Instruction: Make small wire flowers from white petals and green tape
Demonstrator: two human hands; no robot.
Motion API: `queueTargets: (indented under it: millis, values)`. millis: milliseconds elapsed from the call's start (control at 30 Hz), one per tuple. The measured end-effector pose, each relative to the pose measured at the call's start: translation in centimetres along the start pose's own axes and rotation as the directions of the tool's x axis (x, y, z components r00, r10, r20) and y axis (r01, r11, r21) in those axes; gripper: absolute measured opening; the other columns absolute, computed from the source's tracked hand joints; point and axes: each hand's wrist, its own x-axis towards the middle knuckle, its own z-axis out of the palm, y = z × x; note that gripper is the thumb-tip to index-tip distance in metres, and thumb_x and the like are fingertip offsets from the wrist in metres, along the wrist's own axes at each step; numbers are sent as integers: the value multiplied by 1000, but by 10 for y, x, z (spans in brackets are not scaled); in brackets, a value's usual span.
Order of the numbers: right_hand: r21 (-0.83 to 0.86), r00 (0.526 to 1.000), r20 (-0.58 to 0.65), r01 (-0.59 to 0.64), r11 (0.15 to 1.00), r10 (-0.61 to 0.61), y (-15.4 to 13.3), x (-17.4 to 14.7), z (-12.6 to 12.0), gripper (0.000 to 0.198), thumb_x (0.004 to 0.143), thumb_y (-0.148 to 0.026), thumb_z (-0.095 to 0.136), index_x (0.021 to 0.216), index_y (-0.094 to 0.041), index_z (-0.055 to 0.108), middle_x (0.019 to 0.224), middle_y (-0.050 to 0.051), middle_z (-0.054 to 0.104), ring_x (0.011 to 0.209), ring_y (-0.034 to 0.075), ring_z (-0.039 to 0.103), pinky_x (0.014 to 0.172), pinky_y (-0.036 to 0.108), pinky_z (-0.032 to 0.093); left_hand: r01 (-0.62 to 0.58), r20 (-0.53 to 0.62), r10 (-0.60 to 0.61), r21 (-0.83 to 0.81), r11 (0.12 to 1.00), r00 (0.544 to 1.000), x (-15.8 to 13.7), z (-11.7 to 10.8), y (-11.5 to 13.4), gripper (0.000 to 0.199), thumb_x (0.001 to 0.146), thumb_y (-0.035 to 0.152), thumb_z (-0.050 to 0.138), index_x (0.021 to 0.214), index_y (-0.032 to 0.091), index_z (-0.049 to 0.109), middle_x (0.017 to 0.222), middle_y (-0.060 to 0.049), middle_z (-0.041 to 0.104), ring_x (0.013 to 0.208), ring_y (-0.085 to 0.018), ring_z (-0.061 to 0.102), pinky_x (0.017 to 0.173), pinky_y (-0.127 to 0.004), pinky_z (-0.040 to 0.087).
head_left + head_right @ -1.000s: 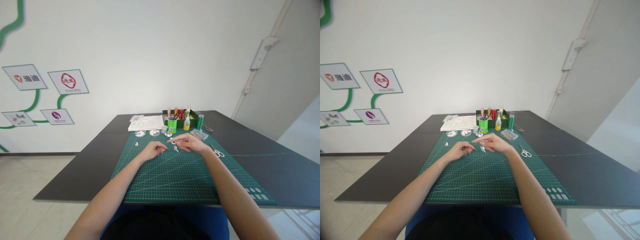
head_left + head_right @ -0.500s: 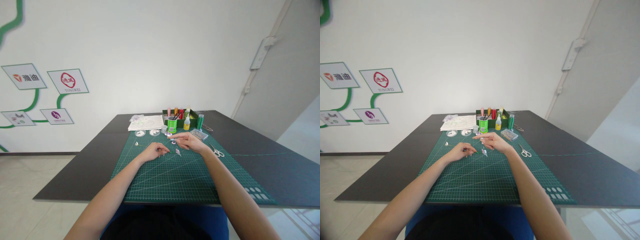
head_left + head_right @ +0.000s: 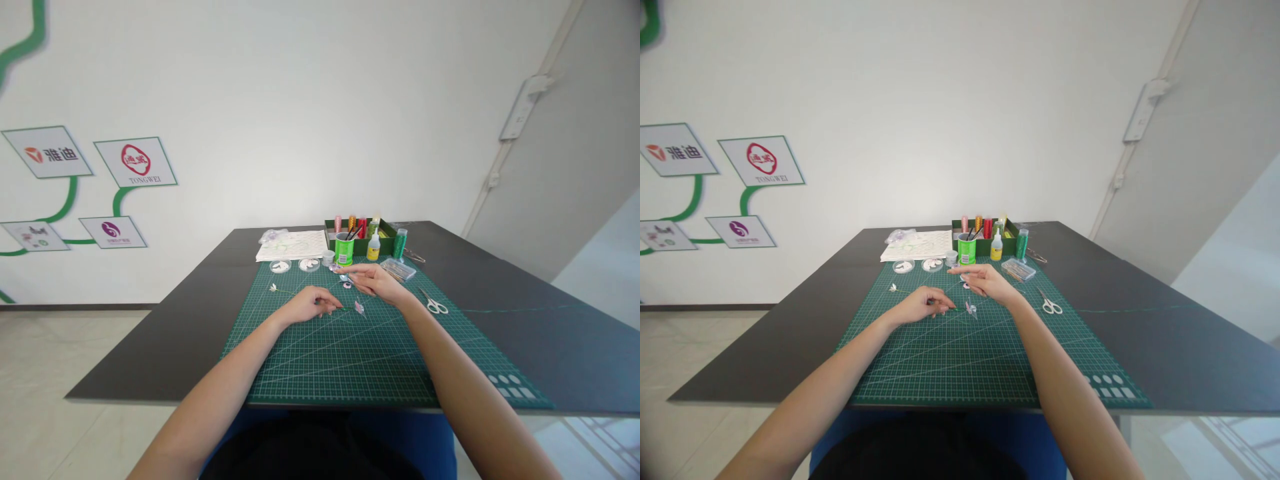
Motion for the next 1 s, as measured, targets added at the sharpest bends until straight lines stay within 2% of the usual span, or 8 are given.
queueTargets:
  millis: [200,367,633,767,1000]
  values:
    - [-9,999,-49,-19,1000,18,3,1,-1,54,89,-42,58,127,-4,62,43,-10,31,41,7,24,45,24,17,10,-28,-11,-43,999,1000,-1,0,7,21,85,28,64,98,15,74,84,-5,67,59,-9,56,58,-22,47]
    - [-11,997,-69,-30,999,30,7,2,-3,55,88,-43,59,128,-4,61,42,-10,31,41,7,24,45,24,17,46,-12,-48,-135,990,999,0,0,10,24,85,32,65,99,13,70,72,-3,64,58,-9,54,58,-22,46]
    - [-42,996,-60,-61,997,58,16,5,-4,58,87,-47,59,128,-6,62,42,-10,31,41,6,24,45,23,16,-26,-45,13,-297,955,999,1,4,3,36,79,39,72,98,15,51,71,0,62,59,-9,56,54,-20,44]
    - [-53,995,-55,-81,995,78,24,6,-6,57,86,-48,59,128,-8,63,43,-10,32,41,6,24,44,22,17,-53,-76,31,-309,950,997,0,4,6,36,79,38,72,95,16,48,71,-1,61,60,-9,55,53,-19,44]
    - [-96,987,-67,-152,984,146,33,8,-8,57,84,-49,60,124,-8,65,43,-9,34,40,6,23,42,22,16,-86,-149,46,-275,958,988,1,1,8,34,81,39,70,96,15,52,72,0,57,62,-9,54,53,-20,45]
